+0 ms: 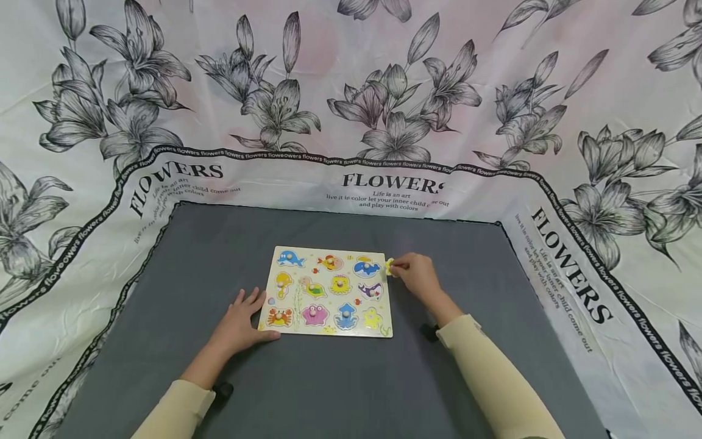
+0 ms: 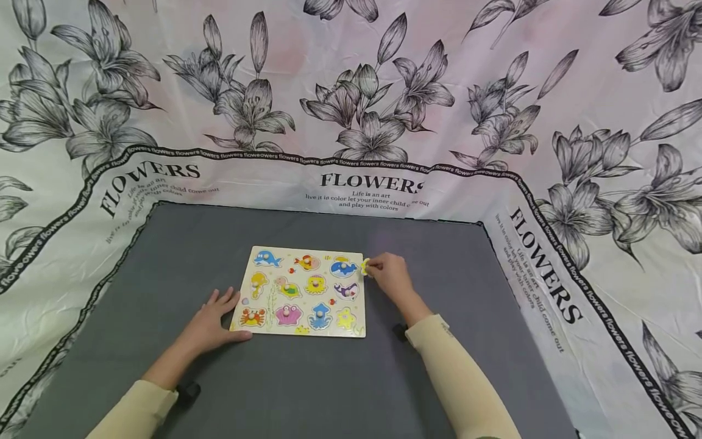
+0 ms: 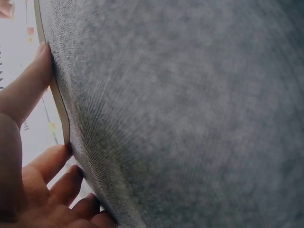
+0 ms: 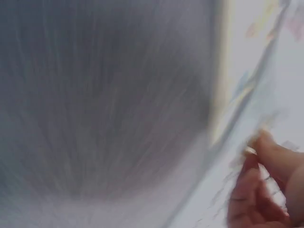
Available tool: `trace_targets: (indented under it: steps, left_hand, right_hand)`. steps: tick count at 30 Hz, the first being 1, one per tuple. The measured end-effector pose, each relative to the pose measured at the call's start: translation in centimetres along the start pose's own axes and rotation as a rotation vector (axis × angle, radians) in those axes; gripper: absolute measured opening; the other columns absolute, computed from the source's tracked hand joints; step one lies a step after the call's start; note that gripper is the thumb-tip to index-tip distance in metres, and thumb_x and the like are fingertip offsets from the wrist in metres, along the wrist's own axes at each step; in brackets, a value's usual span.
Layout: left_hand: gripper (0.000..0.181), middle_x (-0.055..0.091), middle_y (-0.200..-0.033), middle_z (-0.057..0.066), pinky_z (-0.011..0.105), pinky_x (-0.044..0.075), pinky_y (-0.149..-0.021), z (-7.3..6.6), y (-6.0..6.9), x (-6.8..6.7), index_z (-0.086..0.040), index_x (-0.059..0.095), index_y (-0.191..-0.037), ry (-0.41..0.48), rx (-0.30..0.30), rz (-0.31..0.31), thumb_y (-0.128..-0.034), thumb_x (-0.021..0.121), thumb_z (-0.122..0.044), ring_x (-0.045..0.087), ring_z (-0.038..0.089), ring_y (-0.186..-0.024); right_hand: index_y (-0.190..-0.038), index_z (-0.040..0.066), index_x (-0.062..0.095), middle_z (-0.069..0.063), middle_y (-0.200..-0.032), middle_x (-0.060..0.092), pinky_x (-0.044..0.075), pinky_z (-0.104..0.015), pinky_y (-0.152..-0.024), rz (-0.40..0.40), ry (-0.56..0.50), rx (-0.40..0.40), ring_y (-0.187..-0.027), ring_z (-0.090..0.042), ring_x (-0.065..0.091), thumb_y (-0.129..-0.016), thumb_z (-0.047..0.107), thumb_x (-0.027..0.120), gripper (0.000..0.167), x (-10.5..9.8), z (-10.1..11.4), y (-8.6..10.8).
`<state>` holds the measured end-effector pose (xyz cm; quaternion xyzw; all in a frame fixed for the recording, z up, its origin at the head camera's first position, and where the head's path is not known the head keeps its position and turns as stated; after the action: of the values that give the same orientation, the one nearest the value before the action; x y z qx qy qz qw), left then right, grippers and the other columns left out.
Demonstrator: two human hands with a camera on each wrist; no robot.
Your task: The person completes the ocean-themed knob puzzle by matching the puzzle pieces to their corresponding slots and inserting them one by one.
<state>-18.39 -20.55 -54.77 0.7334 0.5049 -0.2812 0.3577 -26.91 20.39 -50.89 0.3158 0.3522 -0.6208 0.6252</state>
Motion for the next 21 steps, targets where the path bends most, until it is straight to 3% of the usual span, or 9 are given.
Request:
trace_targets:
  steps: [5,9,21]
  left_hand:
    - [0.111,0.024,-0.164,0.023,0.072,0.018,-0.116,-0.4,0.1,-0.3,-0.003,0.032,-0.157,-0.003,-0.002,0.003,-0.0732,0.087,-0.051,0.007,0.050,-0.153]
    - [0.111,0.024,-0.164,0.022,0.073,0.020,-0.115,-0.6,0.3,-0.5,-0.003,0.033,-0.157,0.002,-0.008,0.005,-0.0729,0.087,-0.051,0.008,0.050,-0.153]
    - [0.111,0.024,-0.164,0.023,0.071,0.019,-0.116,0.2,1.1,-0.3,-0.003,0.032,-0.157,0.007,-0.039,-0.017,-0.0731,0.087,-0.052,0.007,0.050,-0.153]
  right_hand:
    - [-0.094,0.010,0.083,-0.004,-0.091,0.078,0.054,-0.025,-0.061,0.140,-0.034,-0.006,-0.073,-0.008,0.068,-0.088,0.016,0.080,0.010,1.4,2.7,5.3]
    - [-0.089,0.011,0.083,0.000,-0.084,0.078,0.057,-0.028,-0.064,0.180,-0.015,-0.038,-0.073,-0.007,0.069,-0.086,0.015,0.081,0.005,2.8,3.8,7.6]
    - [-0.082,0.010,0.081,0.002,-0.076,0.076,0.051,-0.026,-0.060,0.192,0.017,-0.129,-0.067,-0.004,0.062,-0.085,0.013,0.081,0.004,4.9,5.4,8.1]
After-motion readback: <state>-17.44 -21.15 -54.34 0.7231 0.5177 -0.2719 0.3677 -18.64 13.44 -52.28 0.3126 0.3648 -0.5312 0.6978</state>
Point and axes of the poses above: each hand's wrist, its own y-axis away from the middle knuckle, its own x-axis out of the palm, z = x × y, the point moved 3 cm from there along -y, towards the middle knuckle
